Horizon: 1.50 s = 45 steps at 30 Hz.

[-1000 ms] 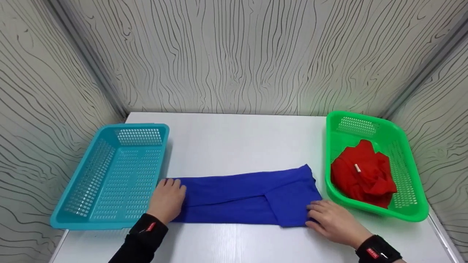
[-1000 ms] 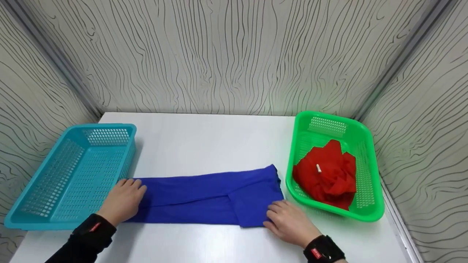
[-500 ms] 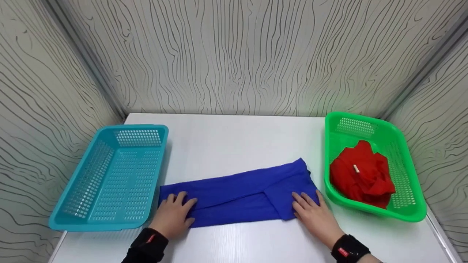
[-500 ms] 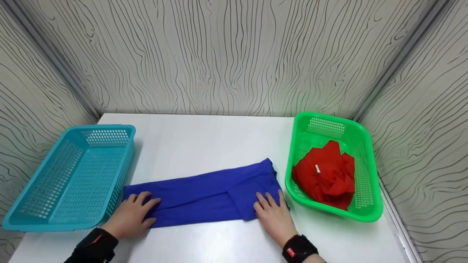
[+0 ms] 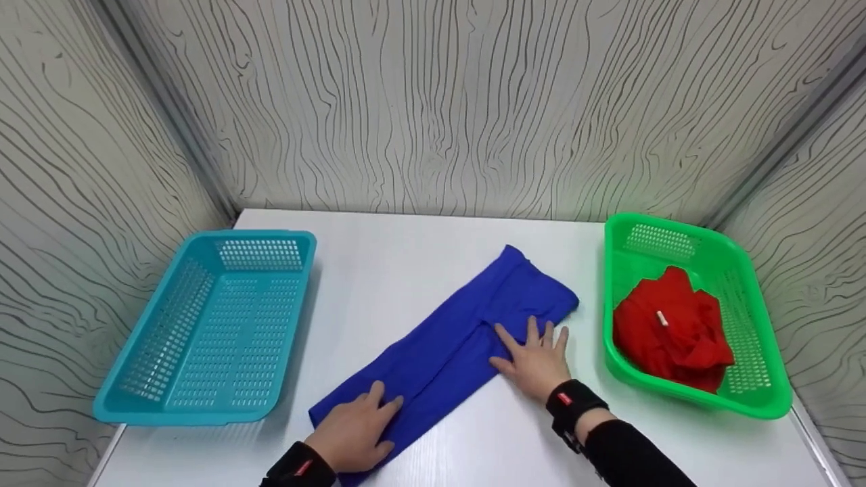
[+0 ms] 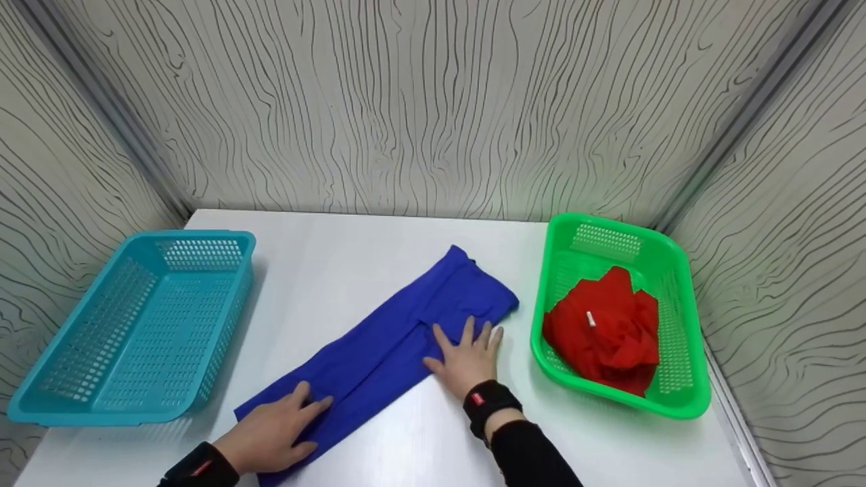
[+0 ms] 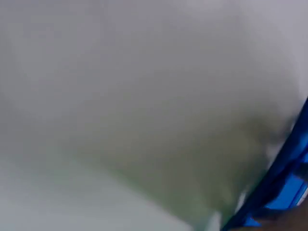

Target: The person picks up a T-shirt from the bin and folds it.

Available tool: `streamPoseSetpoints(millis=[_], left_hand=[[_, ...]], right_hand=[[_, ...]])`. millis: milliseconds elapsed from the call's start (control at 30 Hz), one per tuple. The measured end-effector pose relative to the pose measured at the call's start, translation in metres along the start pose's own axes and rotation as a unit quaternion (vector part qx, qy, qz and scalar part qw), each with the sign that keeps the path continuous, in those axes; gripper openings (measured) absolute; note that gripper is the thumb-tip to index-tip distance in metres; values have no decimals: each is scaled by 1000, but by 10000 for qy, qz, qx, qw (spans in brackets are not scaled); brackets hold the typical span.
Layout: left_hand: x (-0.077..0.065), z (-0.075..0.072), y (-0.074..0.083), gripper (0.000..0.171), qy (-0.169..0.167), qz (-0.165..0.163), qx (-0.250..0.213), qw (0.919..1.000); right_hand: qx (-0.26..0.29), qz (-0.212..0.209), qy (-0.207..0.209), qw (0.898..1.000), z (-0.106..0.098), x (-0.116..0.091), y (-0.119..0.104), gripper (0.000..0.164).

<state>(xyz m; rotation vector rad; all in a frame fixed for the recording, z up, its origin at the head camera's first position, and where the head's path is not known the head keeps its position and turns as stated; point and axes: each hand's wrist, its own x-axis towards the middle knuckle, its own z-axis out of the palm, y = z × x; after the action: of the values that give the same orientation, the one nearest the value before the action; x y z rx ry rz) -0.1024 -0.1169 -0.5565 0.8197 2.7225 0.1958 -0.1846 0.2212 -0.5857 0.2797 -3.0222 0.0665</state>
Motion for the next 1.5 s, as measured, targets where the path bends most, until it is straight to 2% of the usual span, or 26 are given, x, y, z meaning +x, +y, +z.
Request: streamPoseSetpoints(millis=[67, 133, 267, 333, 400, 433, 500, 567, 633, 667, 733, 800, 867, 933, 1000, 1067, 1133, 1200, 1267, 1367, 1433, 1500], left_hand=[[4, 1, 8, 62, -8, 100, -48, 9999], [8, 3, 15, 61, 65, 202, -125, 9997], [16, 5, 29, 57, 81, 452, -364, 9983], [21, 6, 37, 56, 56, 641, -503, 9967], [26, 6, 46, 56, 71, 865, -651, 9941], [29, 5, 50, 55, 68, 970, -777, 9922], [35, 3, 59, 54, 12, 1177, -1161, 9862], [43, -1, 67, 51, -85, 1355, -1631, 9772], [51, -2, 72, 47, -259, 1468, -2028, 9678], [54, -3, 74, 46, -329, 1526, -2155, 9639], [58, -3, 76, 43, -370, 1645, -2249, 9597], [60, -4, 74, 40, -374, 1767, -2289, 9565], [61, -6, 72, 37, -220, 1916, -2345, 9528], [61, -8, 69, 33, 75, 2003, -2360, 9509], [61, -9, 66, 30, 526, 2063, -2133, 9535], [60, -8, 64, 27, 1007, 2107, -1622, 9587], [60, -5, 63, 28, 1301, 2113, -1016, 9634], [61, 0, 64, 32, 1379, 2106, -465, 9667], [62, 6, 66, 39, 1260, 2069, -180, 9701], [66, 15, 69, 48, 1241, 1865, 71, 9746], [70, 20, 71, 50, 1513, 1616, 254, 9748], [76, 24, 72, 49, 1967, 1281, 609, 9701]], right_hand=[[272, -131, -429, 9986, 3, 4, -9, 60], [397, -397, -603, 9966, 5, 8, -14, 56], [480, -1126, -664, 9903, 4, 16, -16, 47], [276, -1363, -579, 9886, 2, 20, -13, 45], [-26, -1315, -356, 9907, -1, 24, -11, 43], [-199, -1134, -200, 9931, -2, 26, -10, 43], [-520, -536, 103, 9972, -5, 31, -9, 46], [-603, 124, 238, 9978, -9, 35, -8, 51], [-528, 530, 411, 9964, -10, 37, -11, 54], [-408, 586, 487, 9963, -10, 37, -14, 53], [-32, 432, 498, 9978, -9, 32, -26, 49], [313, 23, 328, 9990, -6, 21, -39, 51], [557, -377, -51, 9977, -3, 10, -48, 57], [636, -715, -427, 9945, 0, 1, -48, 60], [567, -939, -522, 9926, 0, 0, -41, 58], [617, -1004, -524, 9917, -2, 3, -33, 52], [664, -991, -524, 9915, -7, 9, -25, 47], [596, -903, -551, 9926, -10, 16, -19, 46], [413, -710, -513, 9953, -12, 20, -15, 50], [-50, -312, -147, 9994, -12, 24, -14, 55], [-231, -72, 210, 9995, -10, 23, -16, 54], [-223, -38, 607, 9979, -7, 20, -21, 54]])
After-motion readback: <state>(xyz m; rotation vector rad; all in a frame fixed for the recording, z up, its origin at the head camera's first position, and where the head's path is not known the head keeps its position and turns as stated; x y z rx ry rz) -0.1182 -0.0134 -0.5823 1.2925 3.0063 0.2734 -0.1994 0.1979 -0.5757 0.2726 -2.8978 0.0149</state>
